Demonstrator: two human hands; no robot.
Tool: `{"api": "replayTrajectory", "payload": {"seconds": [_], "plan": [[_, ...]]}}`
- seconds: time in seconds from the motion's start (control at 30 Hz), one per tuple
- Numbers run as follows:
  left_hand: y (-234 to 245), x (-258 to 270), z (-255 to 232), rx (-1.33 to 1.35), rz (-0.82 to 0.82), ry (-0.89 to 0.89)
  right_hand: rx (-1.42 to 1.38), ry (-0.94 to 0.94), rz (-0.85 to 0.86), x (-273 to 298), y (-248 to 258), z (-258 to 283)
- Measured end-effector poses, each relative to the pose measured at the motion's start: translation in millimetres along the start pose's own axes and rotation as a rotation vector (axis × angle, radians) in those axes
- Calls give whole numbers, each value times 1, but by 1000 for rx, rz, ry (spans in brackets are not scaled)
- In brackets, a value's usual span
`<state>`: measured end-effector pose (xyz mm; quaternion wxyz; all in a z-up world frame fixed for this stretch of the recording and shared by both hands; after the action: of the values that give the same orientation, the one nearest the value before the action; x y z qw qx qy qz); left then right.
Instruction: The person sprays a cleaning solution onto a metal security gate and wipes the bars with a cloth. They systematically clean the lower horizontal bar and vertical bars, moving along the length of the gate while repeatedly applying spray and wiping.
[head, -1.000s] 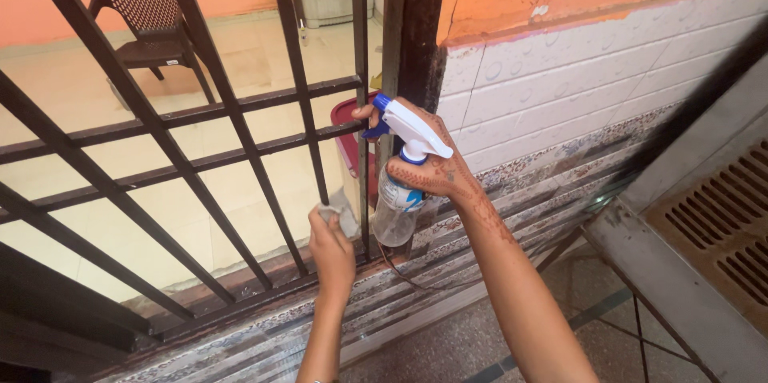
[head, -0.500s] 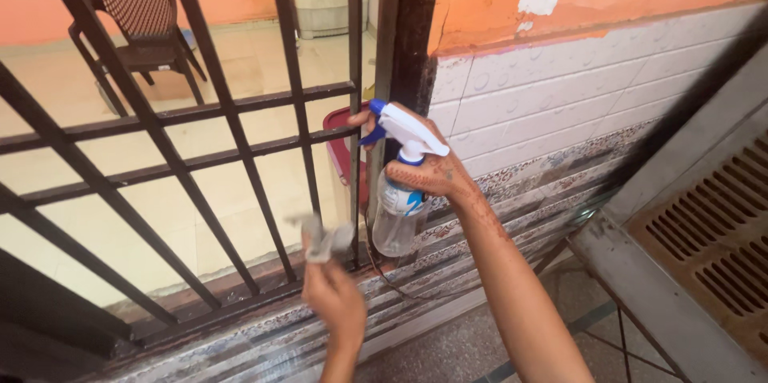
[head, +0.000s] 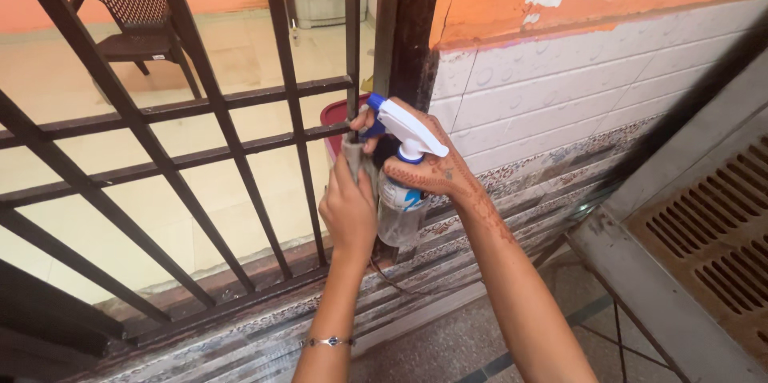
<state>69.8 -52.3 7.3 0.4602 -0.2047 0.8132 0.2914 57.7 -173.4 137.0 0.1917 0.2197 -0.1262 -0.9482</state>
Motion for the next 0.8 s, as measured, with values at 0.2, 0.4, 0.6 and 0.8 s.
{"api": "replayTrajectory", "payload": {"seconds": [0.2,0.4,0.6,0.8], "plan": [[-25,94,38,-12,181,174,-64,44,57,1,1,6],[-28,128,56,6,468,470,-37,42,44,0,-1,5],[10,13,8,150,129,266,-41,4,24,2,-2,10],[13,-37,-21,60,-68,26,16,-19,11,2,1,6]]}}
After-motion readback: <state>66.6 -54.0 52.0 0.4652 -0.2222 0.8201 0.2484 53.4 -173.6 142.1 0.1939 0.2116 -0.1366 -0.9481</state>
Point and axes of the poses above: each hand's wrist, its own x-axis away from the middle knuckle, its own y-axis out of the back of the hand, z = x × y, the point moved 5 cm from there along -x, towards the middle knuckle, and after that the axes turned 15 degrees about -y, right-handed, at the moved point
